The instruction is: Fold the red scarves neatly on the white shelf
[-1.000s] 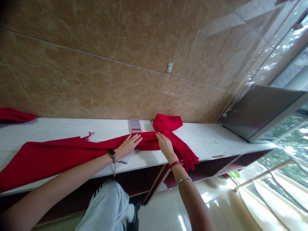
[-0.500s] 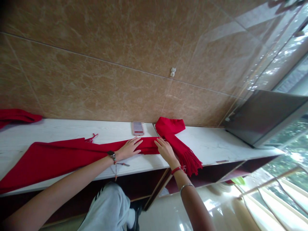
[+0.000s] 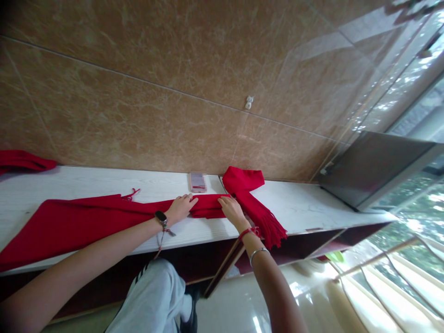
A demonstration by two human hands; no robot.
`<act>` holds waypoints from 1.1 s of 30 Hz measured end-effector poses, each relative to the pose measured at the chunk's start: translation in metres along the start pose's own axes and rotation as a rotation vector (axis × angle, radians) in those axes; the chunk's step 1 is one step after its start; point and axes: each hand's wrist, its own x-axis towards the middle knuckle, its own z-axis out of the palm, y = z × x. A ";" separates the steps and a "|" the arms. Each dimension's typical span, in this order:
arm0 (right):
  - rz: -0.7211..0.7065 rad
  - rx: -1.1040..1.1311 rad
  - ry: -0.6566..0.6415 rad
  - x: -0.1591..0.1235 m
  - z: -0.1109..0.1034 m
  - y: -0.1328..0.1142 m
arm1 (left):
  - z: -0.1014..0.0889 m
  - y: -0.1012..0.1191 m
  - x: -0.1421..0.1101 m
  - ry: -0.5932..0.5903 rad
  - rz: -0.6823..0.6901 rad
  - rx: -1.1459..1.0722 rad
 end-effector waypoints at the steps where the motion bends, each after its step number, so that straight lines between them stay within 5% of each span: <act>1: -0.004 -0.002 0.007 0.002 0.000 -0.003 | 0.001 0.003 0.002 0.002 0.013 -0.002; 10: 0.069 0.008 0.143 0.006 -0.011 0.003 | -0.023 -0.018 -0.002 0.011 0.207 -0.004; 14: -0.033 0.059 0.101 -0.010 -0.002 0.003 | -0.020 -0.015 -0.012 0.030 0.354 0.016; 19: -0.053 0.073 0.042 -0.024 0.020 0.000 | 0.002 -0.014 -0.014 -0.114 0.283 -0.040; 25: -0.036 0.087 0.017 -0.025 0.018 0.012 | -0.002 -0.028 -0.018 -0.379 0.205 -0.300; 30: 0.045 0.104 0.016 -0.004 0.004 -0.008 | -0.001 -0.030 -0.028 -0.376 0.138 -0.452; 33: 0.055 0.046 -0.102 0.004 0.007 -0.028 | -0.003 -0.033 -0.036 -0.342 0.136 -0.459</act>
